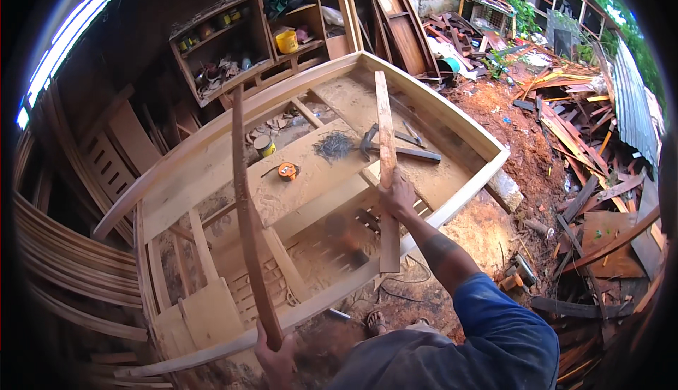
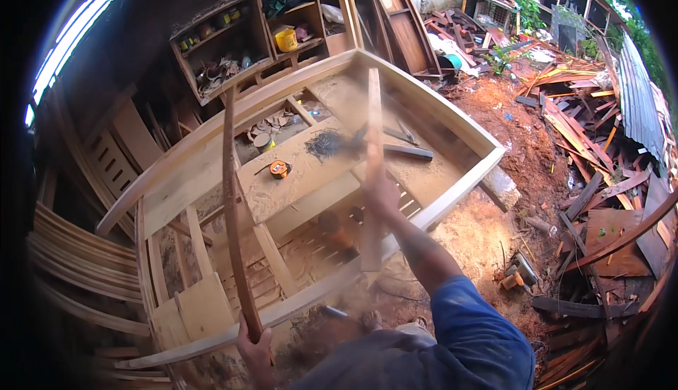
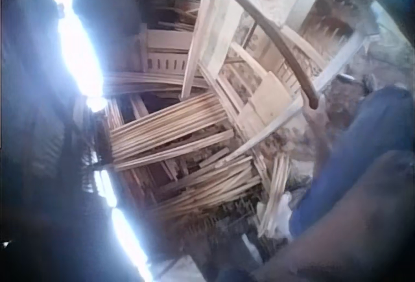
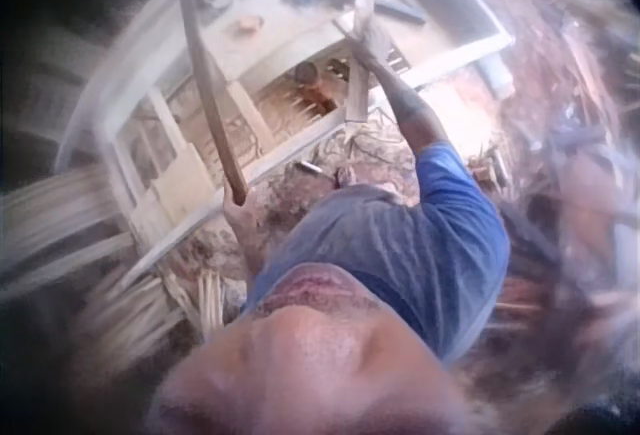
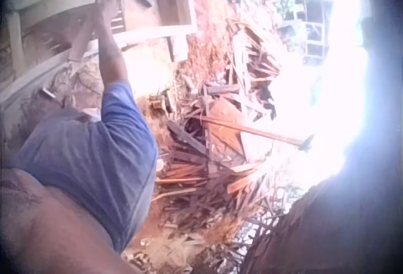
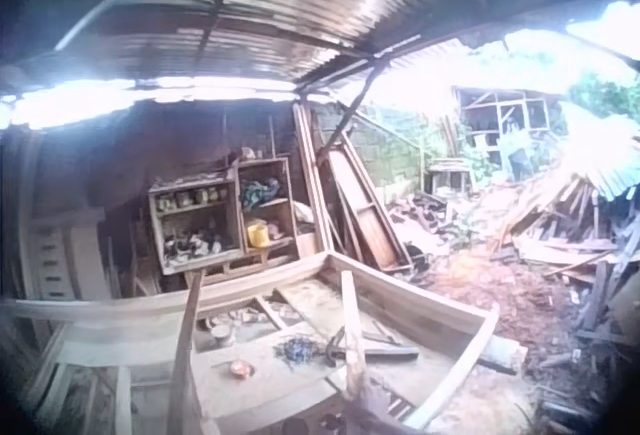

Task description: The person hammers nails into the corner joints of a wooden frame, then picks up and repositions several long wooden pieces.

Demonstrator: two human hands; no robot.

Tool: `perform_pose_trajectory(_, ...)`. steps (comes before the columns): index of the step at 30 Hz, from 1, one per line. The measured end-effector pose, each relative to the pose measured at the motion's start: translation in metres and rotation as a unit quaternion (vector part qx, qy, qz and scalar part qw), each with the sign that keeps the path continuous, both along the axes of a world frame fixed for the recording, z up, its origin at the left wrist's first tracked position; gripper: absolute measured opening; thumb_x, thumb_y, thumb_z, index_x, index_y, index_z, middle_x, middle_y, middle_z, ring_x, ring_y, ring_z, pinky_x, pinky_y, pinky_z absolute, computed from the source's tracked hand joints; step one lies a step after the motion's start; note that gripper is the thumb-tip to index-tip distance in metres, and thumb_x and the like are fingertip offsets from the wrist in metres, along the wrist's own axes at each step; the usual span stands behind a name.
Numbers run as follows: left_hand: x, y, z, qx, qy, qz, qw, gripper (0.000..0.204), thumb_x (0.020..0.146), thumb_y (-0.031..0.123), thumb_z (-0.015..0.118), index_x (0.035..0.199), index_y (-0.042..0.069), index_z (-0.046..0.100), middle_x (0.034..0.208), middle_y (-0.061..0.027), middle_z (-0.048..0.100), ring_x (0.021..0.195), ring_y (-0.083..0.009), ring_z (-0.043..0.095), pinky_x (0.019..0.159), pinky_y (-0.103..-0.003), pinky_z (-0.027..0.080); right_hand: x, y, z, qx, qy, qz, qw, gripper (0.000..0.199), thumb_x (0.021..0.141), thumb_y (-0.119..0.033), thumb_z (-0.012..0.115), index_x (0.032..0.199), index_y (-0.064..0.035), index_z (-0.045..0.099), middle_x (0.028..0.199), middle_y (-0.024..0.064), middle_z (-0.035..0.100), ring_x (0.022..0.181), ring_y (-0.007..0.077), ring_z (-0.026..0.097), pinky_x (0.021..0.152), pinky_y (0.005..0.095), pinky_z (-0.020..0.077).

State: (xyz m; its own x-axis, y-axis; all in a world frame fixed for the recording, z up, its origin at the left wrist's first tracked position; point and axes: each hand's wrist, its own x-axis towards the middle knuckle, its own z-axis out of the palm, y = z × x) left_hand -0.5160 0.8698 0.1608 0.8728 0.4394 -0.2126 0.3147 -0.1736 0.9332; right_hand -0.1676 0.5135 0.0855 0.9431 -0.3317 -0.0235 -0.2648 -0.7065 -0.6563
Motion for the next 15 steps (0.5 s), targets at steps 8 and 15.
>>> perform_pose_trajectory(8, -0.031, -0.006, 0.008, 0.047, -0.012, 0.137, 0.989, 0.074, 0.084, 0.003, 0.065, 0.155, 0.002, 0.043, 0.089, -0.0013, 0.055, 0.071, -0.0087, 0.054, 0.059, -0.026, 0.046, -0.002, -0.038, 0.013, -0.072, -0.028, -0.010, 0.997, 0.091, 0.088, -0.045, 0.063, 0.161, -0.0045, 0.027, 0.103, 0.0266, 0.072, 0.096, 0.0450, 0.069, 0.088, 0.0524, 0.0527)
perform_pose_trajectory(15, -0.068, -0.011, -0.022, 0.080, -0.009, 0.242, 0.967, 0.049, 0.089, 0.005, 0.064, 0.138, 0.001, 0.058, 0.086, -0.0017, 0.056, 0.063, -0.0099, 0.052, 0.057, -0.026, 0.047, 0.035, -0.067, -0.021, -0.063, 0.034, -0.020, 0.997, 0.094, 0.089, -0.048, 0.062, 0.162, -0.0039, 0.023, 0.105, 0.0268, 0.072, 0.097, 0.0442, 0.070, 0.088, 0.0524, 0.0544)
